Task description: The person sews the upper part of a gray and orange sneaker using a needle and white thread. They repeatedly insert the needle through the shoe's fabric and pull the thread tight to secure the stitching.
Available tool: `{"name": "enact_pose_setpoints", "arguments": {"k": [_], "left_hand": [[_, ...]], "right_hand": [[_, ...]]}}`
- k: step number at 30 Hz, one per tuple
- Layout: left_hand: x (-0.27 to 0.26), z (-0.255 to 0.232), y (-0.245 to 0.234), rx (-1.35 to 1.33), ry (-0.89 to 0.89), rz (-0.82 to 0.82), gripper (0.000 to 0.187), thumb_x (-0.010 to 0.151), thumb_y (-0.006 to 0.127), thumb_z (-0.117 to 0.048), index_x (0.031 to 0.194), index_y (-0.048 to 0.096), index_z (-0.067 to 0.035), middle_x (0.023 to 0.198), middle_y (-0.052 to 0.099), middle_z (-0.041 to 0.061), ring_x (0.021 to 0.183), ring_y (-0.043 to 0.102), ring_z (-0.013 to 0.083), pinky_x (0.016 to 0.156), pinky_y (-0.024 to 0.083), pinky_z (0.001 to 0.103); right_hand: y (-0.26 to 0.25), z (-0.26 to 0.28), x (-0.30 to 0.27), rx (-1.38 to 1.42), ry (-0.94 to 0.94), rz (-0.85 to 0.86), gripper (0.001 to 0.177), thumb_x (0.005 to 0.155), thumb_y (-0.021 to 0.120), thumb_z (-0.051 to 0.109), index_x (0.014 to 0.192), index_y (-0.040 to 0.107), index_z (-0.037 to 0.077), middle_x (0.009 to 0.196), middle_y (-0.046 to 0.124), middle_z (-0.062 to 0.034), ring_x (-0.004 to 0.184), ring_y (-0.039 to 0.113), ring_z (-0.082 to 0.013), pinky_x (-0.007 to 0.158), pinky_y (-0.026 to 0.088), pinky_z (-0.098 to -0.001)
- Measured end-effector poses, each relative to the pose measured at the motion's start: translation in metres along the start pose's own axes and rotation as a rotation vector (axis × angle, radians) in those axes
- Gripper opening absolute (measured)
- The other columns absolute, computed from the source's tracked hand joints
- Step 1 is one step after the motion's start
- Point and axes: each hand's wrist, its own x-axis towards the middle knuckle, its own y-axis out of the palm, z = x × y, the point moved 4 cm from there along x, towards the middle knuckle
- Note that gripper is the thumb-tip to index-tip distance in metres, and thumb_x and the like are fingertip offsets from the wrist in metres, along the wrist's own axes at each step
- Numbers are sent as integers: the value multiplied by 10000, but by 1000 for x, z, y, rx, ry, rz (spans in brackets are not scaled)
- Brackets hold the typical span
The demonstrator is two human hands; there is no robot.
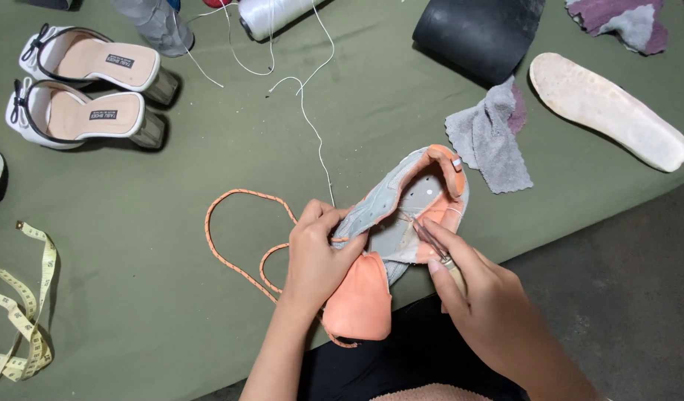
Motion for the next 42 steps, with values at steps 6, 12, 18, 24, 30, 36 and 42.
{"name": "enact_pose_setpoints", "arguments": {"k": [6, 12, 18, 24, 30, 36, 42], "left_hand": [[-7, 6, 3, -47, 102, -132, 462, 752, 719, -111, 1212, 753, -85, 897, 531, -5, 750, 568, 126, 647, 483, 260], [-4, 3, 2, -33, 158, -114, 299, 785, 644, -84, 1064, 751, -86, 917, 608, 35, 779, 640, 167, 687, 523, 296], [-8, -23, -12, 231, 469, -315, 222, 834, 600, 14, 1043, 674, 7, 891, 576, 96, 792, 549, 279, 728, 499, 372], [-33, -46, 0, 530, 764, -378, 355, 1063, 559, -239, 1176, 674, 78, 931, 598, 118, 781, 590, 281, 631, 473, 383], [-46, -65, 16, 453, 774, -301, 377, 1024, 623, -222, 1185, 633, 119, 913, 578, 159, 760, 573, 326, 609, 479, 392], [-48, -76, 11, 214, 649, -339, 598, 956, 651, -545, 1172, 628, 12, 942, 575, 102, 796, 572, 265, 689, 518, 372], [-38, -79, 5, 140, 525, -347, 133, 1011, 586, -44, 1091, 693, -44, 880, 520, 77, 724, 464, 241, 654, 440, 320]], "right_hand": [[16, -1, -7, -719, -138, -168, 296, 954, 560, 364, 1231, 655, 323, 1218, 721, 208, 443, 669, -397, 373, 541, -494], [57, -4, 19, -1060, -291, -10, 210, 716, 642, 50, 742, 513, 214, 557, 501, 25, 362, 543, -165, 335, 365, -339], [41, 21, 27, -1121, -312, -193, 169, 847, 631, 115, 848, 561, 270, 626, 532, 54, 377, 584, -167, 350, 402, -334], [45, -32, 25, -585, -86, -144, 309, 1002, 540, 315, 732, 565, 165, 716, 584, -42, 472, 505, -427, 445, 373, -505], [57, -93, 12, -527, -137, -200, 367, 910, 644, 306, 640, 523, 88, 602, 554, -126, 492, 515, -446, 485, 388, -532], [74, -118, 12, -653, -502, -131, 162, 829, 660, 273, 738, 567, 175, 587, 485, -62, 461, 500, -356, 382, 386, -512], [68, -133, 19, -147, -139, -58, 200, 873, 664, 296, 794, 594, 126, 708, 645, -94, 633, 611, -349, 559, 407, -479]]}}
